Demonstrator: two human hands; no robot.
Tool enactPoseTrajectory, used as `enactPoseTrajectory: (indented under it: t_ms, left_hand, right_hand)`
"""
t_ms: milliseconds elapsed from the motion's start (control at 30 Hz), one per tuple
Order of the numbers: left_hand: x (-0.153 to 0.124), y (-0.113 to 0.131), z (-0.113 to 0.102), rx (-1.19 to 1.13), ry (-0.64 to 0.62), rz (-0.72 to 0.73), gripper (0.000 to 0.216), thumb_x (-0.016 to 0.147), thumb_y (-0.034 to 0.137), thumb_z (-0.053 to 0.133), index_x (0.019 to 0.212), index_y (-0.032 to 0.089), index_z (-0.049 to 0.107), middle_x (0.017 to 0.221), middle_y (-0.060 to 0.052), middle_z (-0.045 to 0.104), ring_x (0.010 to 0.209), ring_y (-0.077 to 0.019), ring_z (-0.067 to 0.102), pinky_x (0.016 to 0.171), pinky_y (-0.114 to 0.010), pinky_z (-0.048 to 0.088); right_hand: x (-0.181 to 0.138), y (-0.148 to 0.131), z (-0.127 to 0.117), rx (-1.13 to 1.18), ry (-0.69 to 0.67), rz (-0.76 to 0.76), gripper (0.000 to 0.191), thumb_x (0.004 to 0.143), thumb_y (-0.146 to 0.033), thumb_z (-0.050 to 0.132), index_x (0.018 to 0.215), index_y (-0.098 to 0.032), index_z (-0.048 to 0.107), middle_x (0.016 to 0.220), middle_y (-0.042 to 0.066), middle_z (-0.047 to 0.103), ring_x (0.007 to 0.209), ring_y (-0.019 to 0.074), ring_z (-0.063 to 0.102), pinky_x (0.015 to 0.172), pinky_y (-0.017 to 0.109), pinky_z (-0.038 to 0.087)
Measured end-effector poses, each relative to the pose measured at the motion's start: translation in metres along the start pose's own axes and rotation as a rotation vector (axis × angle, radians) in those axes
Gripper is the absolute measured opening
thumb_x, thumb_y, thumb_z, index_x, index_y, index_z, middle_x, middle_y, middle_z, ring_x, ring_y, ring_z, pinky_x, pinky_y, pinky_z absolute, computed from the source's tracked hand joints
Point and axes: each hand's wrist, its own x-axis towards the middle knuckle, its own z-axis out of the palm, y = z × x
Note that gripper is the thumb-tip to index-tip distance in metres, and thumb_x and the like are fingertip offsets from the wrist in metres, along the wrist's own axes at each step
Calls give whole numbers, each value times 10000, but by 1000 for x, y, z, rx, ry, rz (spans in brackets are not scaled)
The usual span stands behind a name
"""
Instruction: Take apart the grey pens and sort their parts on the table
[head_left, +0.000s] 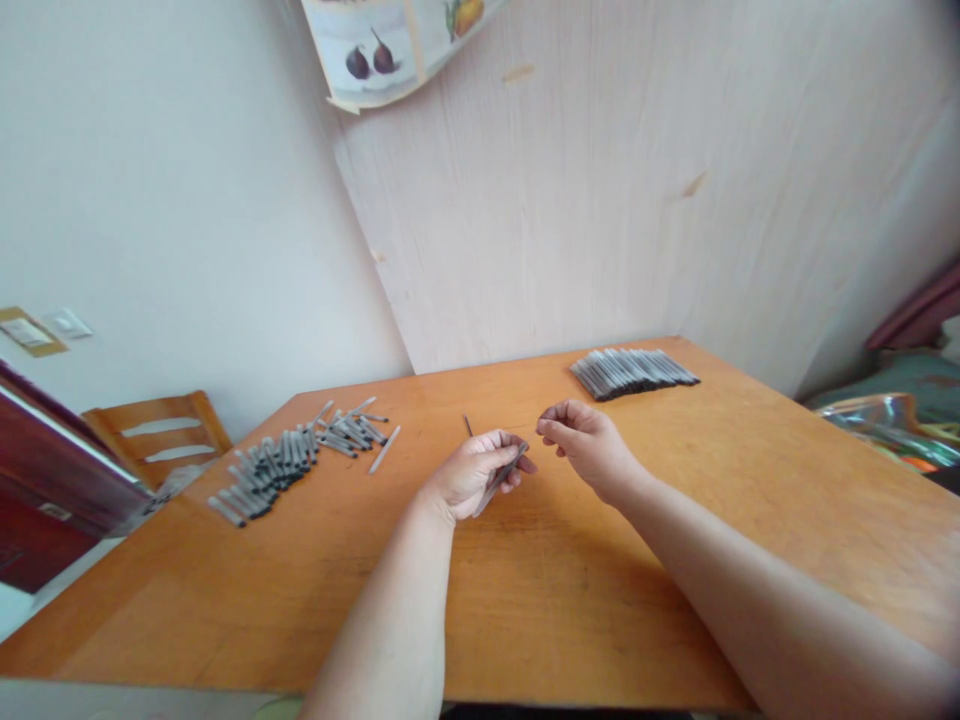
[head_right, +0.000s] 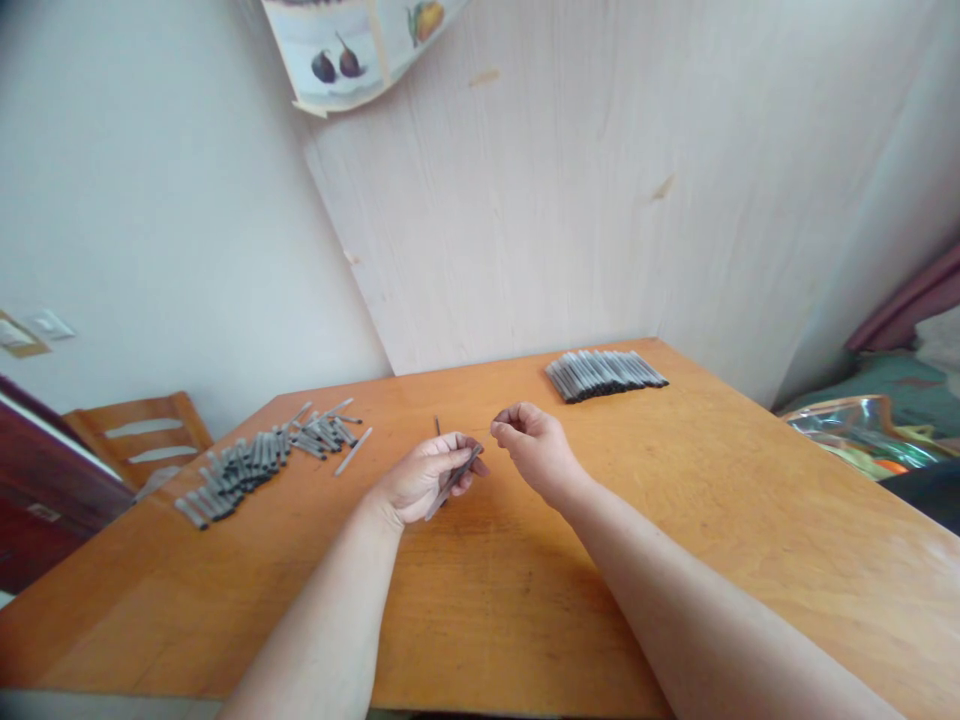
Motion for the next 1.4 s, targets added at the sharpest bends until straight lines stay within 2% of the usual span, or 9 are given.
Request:
enactPoseTrajectory:
  t_ms: [133, 233, 433, 567, 733, 833, 933, 1233, 1400]
  left_hand:
    - [0, 1, 1, 9, -2, 8, 260, 788, 332, 664, 934, 146, 554, 847, -78, 676, 592, -79, 549, 522, -189, 354]
    - [0, 1, 0, 15, 5, 18, 252, 793, 323, 657, 940, 148, 551, 841, -72, 670, 590, -78, 548, 524, -189, 360]
    - [-1, 5, -8, -8, 99, 88, 242, 796, 298, 646, 958, 155, 538, 852, -69, 660, 594, -85, 557, 534, -198, 389]
    - [-3, 10, -16, -32, 168, 144, 232, 797, 276, 640, 964, 152, 538, 863, -75, 662, 609, -92, 569, 540, -203, 401]
    - [-5, 14, -24, -57, 183, 194, 238, 794, 270, 644, 978, 154, 548, 855, -74, 670, 627, -98, 579, 550, -205, 405]
    - [-6, 14, -26, -63, 199, 210, 232, 793, 268, 644, 973, 155, 549, 854, -75, 673, 625, -99, 580, 545, -206, 400]
    - [-6, 15, -27, -75, 217, 216, 230, 790, 260, 643, 972, 155, 547, 853, -80, 674, 622, -104, 581, 537, -207, 394]
    - [-5, 13, -24, -93, 204, 197, 203, 794, 252, 640, 954, 149, 567, 849, -81, 670, 629, -98, 574, 560, -207, 391]
    - [-6, 13, -19, -73, 178, 158, 190, 795, 244, 636, 938, 132, 582, 849, -85, 664, 633, -92, 569, 575, -207, 397]
  right_hand:
    - [-3, 2, 4, -116, -128, -15, 175, 765, -317, 554, 784, -168, 644, 689, 2, 616, 634, 122, 521, 579, 239, 389]
    - [-3, 2, 3, -133, -163, -43, 176, 757, -285, 534, 791, -171, 663, 753, 15, 650, 703, 133, 550, 641, 245, 407]
    - [14, 10, -21, -182, 119, 39, 208, 735, -294, 527, 858, -171, 640, 679, 6, 595, 588, 122, 501, 523, 233, 363]
    - [28, 19, -46, -505, 202, 59, 193, 724, -281, 530, 822, -175, 658, 669, 24, 619, 611, 144, 531, 538, 245, 360]
    - [30, 21, -57, -929, -4, 56, 120, 709, -260, 574, 745, -179, 655, 729, 47, 664, 691, 166, 573, 582, 253, 348]
    - [26, 20, -53, -1074, -119, 62, 168, 749, -326, 574, 776, -182, 656, 785, 68, 677, 726, 178, 583, 583, 258, 336]
    - [23, 19, -48, -1177, -162, 67, 218, 808, -355, 522, 810, -184, 657, 848, 90, 683, 774, 195, 591, 592, 267, 329]
    - [19, 14, -39, -1260, -297, 135, 169, 775, -334, 564, 835, -201, 648, 918, 96, 675, 847, 218, 606, 639, 281, 358]
    - [16, 10, -37, -1207, -279, 49, 154, 754, -324, 577, 786, -189, 644, 868, 92, 681, 801, 211, 608, 617, 277, 363]
